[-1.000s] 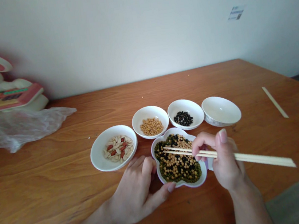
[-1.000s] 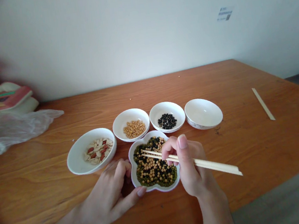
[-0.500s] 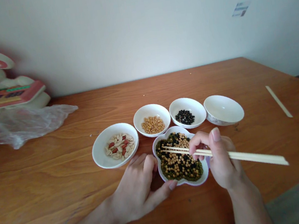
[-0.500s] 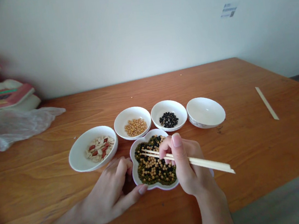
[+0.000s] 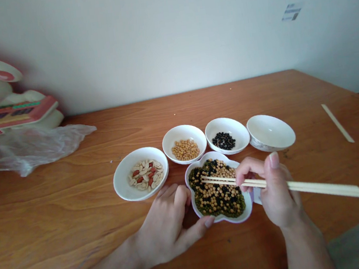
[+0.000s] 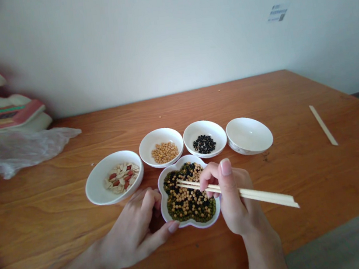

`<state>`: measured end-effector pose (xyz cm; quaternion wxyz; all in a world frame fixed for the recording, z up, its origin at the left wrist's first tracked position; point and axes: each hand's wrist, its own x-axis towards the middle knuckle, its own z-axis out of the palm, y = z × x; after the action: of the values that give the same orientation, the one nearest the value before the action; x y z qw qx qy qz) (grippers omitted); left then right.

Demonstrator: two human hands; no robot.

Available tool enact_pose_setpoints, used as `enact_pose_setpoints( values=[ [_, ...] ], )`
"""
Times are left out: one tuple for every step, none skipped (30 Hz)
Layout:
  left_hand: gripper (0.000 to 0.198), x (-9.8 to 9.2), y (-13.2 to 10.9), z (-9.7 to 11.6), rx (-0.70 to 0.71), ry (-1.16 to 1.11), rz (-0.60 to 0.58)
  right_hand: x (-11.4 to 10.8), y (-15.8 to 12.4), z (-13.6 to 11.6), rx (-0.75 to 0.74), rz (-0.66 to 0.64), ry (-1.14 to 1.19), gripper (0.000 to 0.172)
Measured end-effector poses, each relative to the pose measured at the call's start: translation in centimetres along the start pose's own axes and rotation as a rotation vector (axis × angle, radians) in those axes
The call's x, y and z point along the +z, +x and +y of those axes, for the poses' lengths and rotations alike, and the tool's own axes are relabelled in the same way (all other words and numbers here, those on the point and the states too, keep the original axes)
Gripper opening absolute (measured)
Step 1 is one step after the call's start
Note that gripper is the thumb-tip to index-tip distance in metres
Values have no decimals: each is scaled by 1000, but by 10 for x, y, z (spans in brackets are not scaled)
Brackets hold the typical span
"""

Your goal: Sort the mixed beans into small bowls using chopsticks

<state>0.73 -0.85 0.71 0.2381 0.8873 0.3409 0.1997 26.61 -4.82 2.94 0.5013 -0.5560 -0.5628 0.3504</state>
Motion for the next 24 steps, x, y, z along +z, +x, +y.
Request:
enact_pose_setpoints(
  values=[
    [32, 0, 0, 0, -2, -1, 3, -1, 0, 0, 10, 2, -7, 87],
    [32, 0, 0, 0, -3, -2, 6, -2, 0, 0, 21, 2, -9, 88],
    [32, 0, 0, 0, -3, -3, 10, -2, 0, 0, 30, 0, -10, 90],
    [31, -1, 0, 0, -3, -3, 13, -2, 0, 0, 37, -4, -11, 90],
    [31, -1, 0, 0, 1, -3, 15, -2, 0, 0, 39, -8, -11, 90],
    [31, -1, 0, 0, 4, -3, 18, -2, 0, -1, 40, -12, -12, 90],
    [31, -1, 0, 0, 7, -2, 20, -2, 0, -1, 40, -11, -13, 90],
    [32, -1, 0, 0, 7, 0, 18, -2, 0, -1, 39, -12, -15, 90],
    [32, -1, -1, 0, 7, 0, 16, -3, 0, -1, 40, -10, -18, 89],
    [32, 0, -1, 0, 7, 0, 12, -3, 0, -2, 42, -7, -22, 89],
    [33, 0, -1, 0, 6, -1, 8, -3, 0, -2, 42, -4, -27, 88],
    [33, 0, 0, 0, 5, -1, 5, -3, 0, -1, 39, 1, -35, 88],
    [33, -1, 0, 0, 4, -1, 5, -3, 0, -1, 33, 7, -43, 88],
    [33, -1, 0, 0, 4, 0, 6, -3, 0, 0, 25, 12, -50, 88],
    [33, -1, 0, 0, 4, 1, 6, -3, 0, 0, 17, 17, -56, 88],
    [32, -1, 0, 0, 4, 2, 7, -3, 0, 1, 10, 20, -61, 88],
    [32, -1, 0, 0, 4, 2, 8, -3, 0, 1, 5, 24, -64, 87],
    [33, -1, 1, 0, 5, 3, 8, -3, 0, 1, 4, 28, -66, 87],
    [33, -1, 1, 0, 3, 4, 6, -3, 0, 1, 4, 31, -67, 87],
    [33, -1, 1, -1, 2, 5, 2, -3, 0, 2, 5, 36, -68, 87],
    [33, -1, 0, -1, 0, 7, -1, -3, 0, 2, 8, 40, -68, 88],
    [33, -1, 0, -1, 0, 10, -5, -3, 0, 2, 10, 42, -68, 88],
    [33, 0, 0, -1, -1, 12, -9, -4, -1, 3, 13, 43, -67, 89],
    [34, 0, 0, -1, -2, 14, -13, -4, -1, 4, 16, 41, -64, 89]
  ],
)
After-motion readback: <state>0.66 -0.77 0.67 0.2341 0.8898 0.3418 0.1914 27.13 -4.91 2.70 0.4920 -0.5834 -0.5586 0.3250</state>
